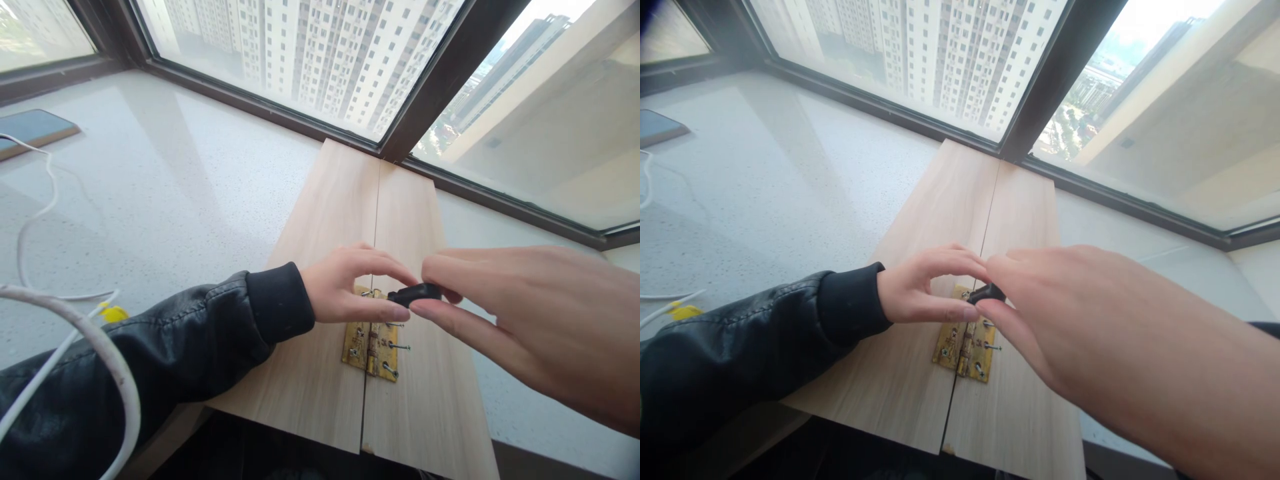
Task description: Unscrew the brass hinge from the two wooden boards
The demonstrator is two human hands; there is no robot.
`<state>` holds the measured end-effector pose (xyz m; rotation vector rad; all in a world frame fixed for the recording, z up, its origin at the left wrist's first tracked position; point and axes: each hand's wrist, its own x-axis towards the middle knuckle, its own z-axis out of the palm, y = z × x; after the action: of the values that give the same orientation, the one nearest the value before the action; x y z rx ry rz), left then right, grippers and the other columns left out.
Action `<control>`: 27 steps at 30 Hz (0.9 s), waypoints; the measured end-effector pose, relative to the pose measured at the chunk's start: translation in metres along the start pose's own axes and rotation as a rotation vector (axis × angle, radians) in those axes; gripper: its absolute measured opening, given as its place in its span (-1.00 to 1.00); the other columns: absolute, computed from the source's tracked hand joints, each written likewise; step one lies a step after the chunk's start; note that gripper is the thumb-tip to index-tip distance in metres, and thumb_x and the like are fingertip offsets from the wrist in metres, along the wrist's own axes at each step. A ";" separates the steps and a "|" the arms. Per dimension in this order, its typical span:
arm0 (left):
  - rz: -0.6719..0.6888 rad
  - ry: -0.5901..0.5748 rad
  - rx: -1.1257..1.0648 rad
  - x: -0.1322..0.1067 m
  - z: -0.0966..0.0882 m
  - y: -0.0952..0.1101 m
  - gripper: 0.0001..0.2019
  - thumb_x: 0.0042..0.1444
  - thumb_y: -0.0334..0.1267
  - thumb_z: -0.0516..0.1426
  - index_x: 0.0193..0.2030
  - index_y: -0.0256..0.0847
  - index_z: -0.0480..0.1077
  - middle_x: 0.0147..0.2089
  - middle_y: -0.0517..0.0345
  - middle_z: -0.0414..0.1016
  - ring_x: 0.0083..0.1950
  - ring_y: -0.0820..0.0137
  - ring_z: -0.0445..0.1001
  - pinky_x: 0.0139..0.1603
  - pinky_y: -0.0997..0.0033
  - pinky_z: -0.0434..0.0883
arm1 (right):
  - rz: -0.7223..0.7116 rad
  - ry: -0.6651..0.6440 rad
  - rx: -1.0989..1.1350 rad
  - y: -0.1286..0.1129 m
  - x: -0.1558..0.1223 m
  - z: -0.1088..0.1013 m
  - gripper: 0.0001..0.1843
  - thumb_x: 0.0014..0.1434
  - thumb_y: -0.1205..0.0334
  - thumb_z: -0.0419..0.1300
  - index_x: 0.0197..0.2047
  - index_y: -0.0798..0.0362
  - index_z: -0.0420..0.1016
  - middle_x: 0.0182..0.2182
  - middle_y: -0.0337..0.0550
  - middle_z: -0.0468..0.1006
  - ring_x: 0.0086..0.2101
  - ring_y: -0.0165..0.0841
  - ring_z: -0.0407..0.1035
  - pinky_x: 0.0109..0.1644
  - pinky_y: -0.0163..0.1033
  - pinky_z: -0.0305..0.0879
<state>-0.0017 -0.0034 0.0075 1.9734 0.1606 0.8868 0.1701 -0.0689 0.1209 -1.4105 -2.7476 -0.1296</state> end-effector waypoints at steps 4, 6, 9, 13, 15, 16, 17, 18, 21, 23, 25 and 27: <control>-0.018 -0.009 -0.017 0.000 0.000 0.000 -0.82 0.12 -0.23 0.26 -0.20 -0.30 0.54 -0.19 0.01 0.63 -0.14 0.35 0.50 0.04 0.28 0.37 | -0.042 -0.132 -0.076 0.007 -0.004 -0.007 -0.71 0.25 -0.01 0.01 -0.42 -0.07 0.36 -0.65 -0.31 0.34 -0.71 -0.45 0.15 -0.64 -0.29 -0.01; -0.066 0.085 -0.003 -0.001 0.004 0.000 -0.81 0.03 -0.19 0.32 -0.30 -0.29 0.54 -0.31 0.06 0.61 -0.24 0.36 0.47 -0.09 0.30 0.39 | 0.016 -0.092 -0.195 0.006 -0.005 -0.005 -0.56 0.19 -0.23 0.01 -0.50 -0.08 0.33 -0.70 -0.29 0.29 -0.75 -0.39 0.13 -0.68 -0.27 -0.08; -0.142 0.177 0.041 -0.001 0.007 0.000 -0.76 -0.06 -0.14 0.35 -0.40 -0.27 0.49 -0.38 0.11 0.54 -0.28 0.36 0.44 -0.21 0.32 0.37 | 0.014 -0.062 -0.290 0.000 -0.003 0.000 -0.44 0.25 -0.23 -0.09 -0.64 -0.08 0.21 -0.79 -0.26 0.21 -0.79 -0.30 0.13 -0.69 -0.24 -0.18; -0.096 0.076 0.019 0.001 0.002 0.000 -0.70 -0.03 -0.12 0.34 -0.22 -0.26 0.49 -0.18 0.03 0.57 -0.10 0.28 0.47 -0.04 0.23 0.37 | -0.026 -0.091 -0.143 -0.006 0.001 0.001 -0.69 0.27 0.12 -0.04 -0.47 -0.06 0.36 -0.71 -0.27 0.37 -0.74 -0.31 0.24 -0.67 -0.24 -0.08; -0.021 -0.025 -0.017 0.002 0.000 0.000 -0.76 0.08 -0.19 0.28 -0.15 -0.26 0.49 -0.05 -0.01 0.57 -0.01 0.29 0.47 0.11 0.20 0.32 | -0.037 -0.128 -0.068 -0.005 0.000 -0.002 -0.83 0.21 0.22 -0.01 -0.28 -0.07 0.41 -0.60 -0.28 0.45 -0.67 -0.34 0.30 -0.63 -0.27 0.01; -0.003 -0.047 -0.024 0.002 0.000 0.000 -0.80 0.12 -0.21 0.25 -0.16 -0.26 0.50 -0.06 -0.01 0.58 -0.02 0.31 0.48 0.13 0.20 0.31 | -0.030 -0.143 -0.058 -0.003 -0.001 -0.004 -0.83 0.20 0.21 0.00 -0.23 -0.09 0.41 -0.57 -0.29 0.46 -0.65 -0.35 0.31 -0.61 -0.27 0.04; -0.007 -0.043 -0.021 0.002 0.001 0.000 -0.83 0.13 -0.22 0.25 -0.20 -0.27 0.50 -0.11 -0.01 0.59 -0.06 0.32 0.48 0.10 0.21 0.32 | -0.011 -0.156 -0.069 -0.003 -0.002 -0.005 -0.84 0.21 0.16 0.02 -0.23 -0.10 0.41 -0.58 -0.29 0.45 -0.64 -0.36 0.31 -0.60 -0.28 0.05; -0.030 -0.013 -0.012 0.002 0.002 0.000 -0.83 0.10 -0.20 0.27 -0.26 -0.28 0.50 -0.20 0.02 0.59 -0.12 0.32 0.48 0.04 0.22 0.34 | 0.018 -0.161 -0.101 -0.002 -0.002 -0.006 -0.82 0.21 0.06 0.04 -0.25 -0.09 0.41 -0.60 -0.29 0.42 -0.65 -0.35 0.28 -0.60 -0.27 0.04; -0.134 0.128 0.033 0.000 0.008 -0.003 -0.73 -0.05 -0.12 0.35 -0.41 -0.27 0.44 -0.39 0.12 0.50 -0.28 0.35 0.42 -0.22 0.31 0.34 | 0.078 -0.148 -0.234 -0.004 0.000 -0.006 -0.55 0.18 -0.23 0.01 -0.49 -0.07 0.33 -0.73 -0.27 0.30 -0.74 -0.33 0.17 -0.64 -0.25 -0.10; -0.167 0.173 0.055 0.000 0.010 -0.004 -0.68 -0.10 -0.09 0.37 -0.43 -0.26 0.40 -0.41 0.16 0.46 -0.30 0.37 0.40 -0.29 0.35 0.31 | 0.070 -0.135 -0.267 -0.006 0.003 -0.004 -0.50 0.25 -0.16 -0.08 -0.60 -0.07 0.26 -0.77 -0.25 0.27 -0.76 -0.29 0.16 -0.65 -0.25 -0.17; -0.140 0.158 0.044 0.000 0.008 -0.003 -0.68 -0.12 -0.09 0.38 -0.36 -0.25 0.43 -0.34 0.15 0.51 -0.24 0.35 0.42 -0.22 0.34 0.33 | 0.041 -0.118 -0.260 -0.006 0.003 -0.001 -0.53 0.28 0.00 -0.11 -0.63 -0.08 0.22 -0.77 -0.25 0.28 -0.76 -0.26 0.18 -0.66 -0.24 -0.18; -0.079 0.098 0.022 0.002 0.003 -0.002 -0.69 -0.07 -0.13 0.36 -0.24 -0.23 0.47 -0.20 0.10 0.56 -0.14 0.33 0.45 -0.07 0.29 0.35 | 0.012 -0.087 -0.222 -0.004 0.001 0.001 -0.62 0.24 0.07 -0.06 -0.59 -0.08 0.24 -0.75 -0.27 0.30 -0.76 -0.30 0.17 -0.67 -0.24 -0.16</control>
<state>0.0020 -0.0042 0.0062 1.9313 0.3038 0.9336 0.1663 -0.0705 0.1198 -1.5160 -2.8693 -0.3939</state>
